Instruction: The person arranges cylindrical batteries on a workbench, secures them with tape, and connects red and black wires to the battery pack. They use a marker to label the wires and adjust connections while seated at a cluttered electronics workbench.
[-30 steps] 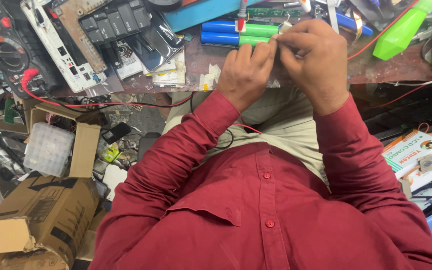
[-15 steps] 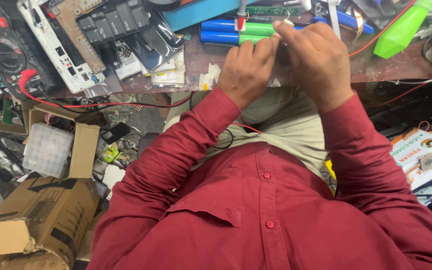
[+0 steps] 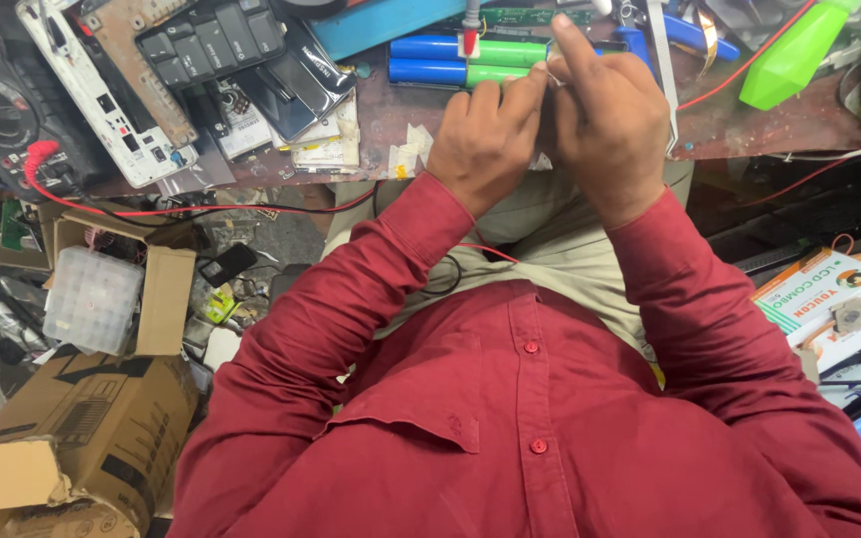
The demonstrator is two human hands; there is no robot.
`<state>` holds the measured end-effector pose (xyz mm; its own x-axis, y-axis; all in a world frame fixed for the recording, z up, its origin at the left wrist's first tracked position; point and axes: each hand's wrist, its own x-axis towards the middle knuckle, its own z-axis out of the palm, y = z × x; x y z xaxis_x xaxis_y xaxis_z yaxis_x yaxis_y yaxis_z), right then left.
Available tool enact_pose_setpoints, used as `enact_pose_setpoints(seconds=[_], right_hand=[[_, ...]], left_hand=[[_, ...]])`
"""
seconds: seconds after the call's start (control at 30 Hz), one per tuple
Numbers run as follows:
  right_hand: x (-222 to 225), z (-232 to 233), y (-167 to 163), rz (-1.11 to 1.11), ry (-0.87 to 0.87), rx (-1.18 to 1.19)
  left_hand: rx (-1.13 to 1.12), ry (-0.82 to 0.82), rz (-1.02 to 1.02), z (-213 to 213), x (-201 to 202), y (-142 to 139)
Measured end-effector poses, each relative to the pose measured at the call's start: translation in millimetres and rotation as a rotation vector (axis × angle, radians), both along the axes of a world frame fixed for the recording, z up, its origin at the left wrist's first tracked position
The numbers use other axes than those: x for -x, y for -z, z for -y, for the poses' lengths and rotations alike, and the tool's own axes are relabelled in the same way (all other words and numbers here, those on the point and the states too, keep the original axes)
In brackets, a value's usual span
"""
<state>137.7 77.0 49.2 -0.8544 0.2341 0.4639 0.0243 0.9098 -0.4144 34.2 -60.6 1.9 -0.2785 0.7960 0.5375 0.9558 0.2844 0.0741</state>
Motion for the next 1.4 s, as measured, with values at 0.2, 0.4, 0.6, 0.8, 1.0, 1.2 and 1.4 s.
enact_pose_setpoints(seconds=[0.2, 0.4, 0.6, 0.8, 1.0, 1.2, 1.4], right_hand=[[-3.6, -5.9, 1.7, 0.034, -0.037, 0.002], [-9.3, -11.6, 4.6, 0.060, -0.087, -0.123], [-15.5, -11.1, 13.1, 0.072, -0.091, -0.228], [-18.6, -8.4, 19.3, 0.039, -0.095, -0.288], [-20.2, -11.2, 20.9, -0.009, -0.103, -0.319], [-19.8, -10.5, 19.8, -0.146, -0.127, -0.323], [-21.0, -15.9, 13.5, -0.114, -0.182, -0.355]], left_hand=[[0.010, -0.001, 0.025, 2.0, 2.2, -6.9], [-0.045, 0.045, 0.135, 2.7, 5.7, -13.1], [-0.079, 0.094, 0.436, 3.4, 17.8, -28.2], [0.063, 0.226, 0.408, -13.1, 43.6, -32.6], [0.133, 0.196, 0.409, -21.7, 45.6, -30.8], [0.139, 0.148, 0.447, -26.2, 45.4, -36.3], [0.135, -0.008, 0.542, -40.7, 44.6, -36.6]])
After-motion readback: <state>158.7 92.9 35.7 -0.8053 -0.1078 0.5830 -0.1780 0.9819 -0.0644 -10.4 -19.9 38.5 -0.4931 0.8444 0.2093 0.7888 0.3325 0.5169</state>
